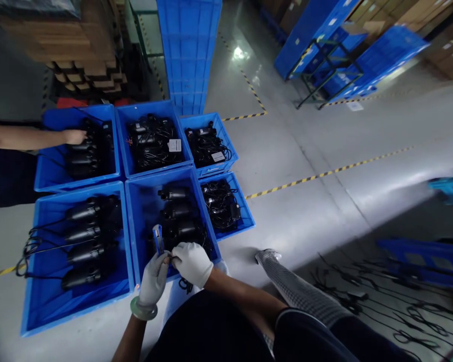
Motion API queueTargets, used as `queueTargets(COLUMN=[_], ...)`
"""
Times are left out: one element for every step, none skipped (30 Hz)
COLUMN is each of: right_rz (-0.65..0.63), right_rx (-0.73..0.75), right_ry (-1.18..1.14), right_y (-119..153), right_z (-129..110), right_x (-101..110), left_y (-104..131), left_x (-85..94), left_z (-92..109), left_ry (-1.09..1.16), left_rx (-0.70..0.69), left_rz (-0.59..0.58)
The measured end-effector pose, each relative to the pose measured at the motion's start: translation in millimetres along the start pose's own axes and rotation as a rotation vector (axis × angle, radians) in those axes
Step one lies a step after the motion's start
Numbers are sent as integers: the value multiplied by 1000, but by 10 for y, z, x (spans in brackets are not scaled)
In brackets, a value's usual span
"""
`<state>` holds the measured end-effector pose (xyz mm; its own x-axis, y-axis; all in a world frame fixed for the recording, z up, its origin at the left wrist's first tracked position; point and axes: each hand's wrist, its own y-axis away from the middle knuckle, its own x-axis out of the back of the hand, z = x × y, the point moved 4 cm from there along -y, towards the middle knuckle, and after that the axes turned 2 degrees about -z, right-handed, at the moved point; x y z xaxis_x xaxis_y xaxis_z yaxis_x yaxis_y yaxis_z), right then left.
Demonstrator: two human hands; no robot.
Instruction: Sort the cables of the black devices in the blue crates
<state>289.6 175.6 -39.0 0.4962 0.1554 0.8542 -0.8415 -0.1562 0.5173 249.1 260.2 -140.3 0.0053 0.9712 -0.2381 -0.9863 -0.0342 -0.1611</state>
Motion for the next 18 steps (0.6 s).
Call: queueTargets(right_rz=[21, 45, 66, 85, 99, 110, 116, 114, 111, 107, 100, 94, 96, 109, 132, 161, 195, 227], right_rx=[22, 47, 72, 93, 106, 113, 120, 132, 149, 170, 193, 216, 235, 246, 248, 239, 210, 156], right_ry=[22, 39, 50, 58, 65, 69, 68, 62, 51, 38, 25, 15, 10, 13, 18, 23, 28, 31], right_y=[6, 12, 16, 14, 5, -12, -40, -76, -119, -166, -214, -261, -307, -351, -397, -450, -517, -604], right_z=[-9, -18, -27, -33, -37, -39, -43, -52, -69, -92, -121, -154, -187, -213, -228, -225, -196, -137], right_x=[-24, -44, -61, -72, -74, -67, -54, -36, -15, 6, 25, 41, 58, 81, 113, 157, 217, 293], left_y=[4, 10, 18, 25, 32, 36, 36, 31, 18, 0, -25, -56, -89, -118, -140, -152, -149, -130], left_x=[6, 15, 29, 40, 51, 60, 68, 73, 78, 84, 93, 103, 121, 155, 208, 280, 369, 471], left_z=[14, 33, 56, 79, 100, 119, 136, 151, 166, 181, 192, 196, 189, 167, 129, 71, -7, -102], left_ry=[-33, -73, -123, -179, -243, -302, -349, -377, -398, -418, -437, -455, -478, -507, -531, -530, -505, -455], left_rx=[1, -6, -16, -22, -24, -20, -11, -1, 4, 6, 10, 18, 36, 67, 105, 150, 202, 260], left_rz=[6, 23, 50, 74, 99, 125, 154, 183, 216, 259, 303, 335, 360, 388, 418, 442, 463, 484])
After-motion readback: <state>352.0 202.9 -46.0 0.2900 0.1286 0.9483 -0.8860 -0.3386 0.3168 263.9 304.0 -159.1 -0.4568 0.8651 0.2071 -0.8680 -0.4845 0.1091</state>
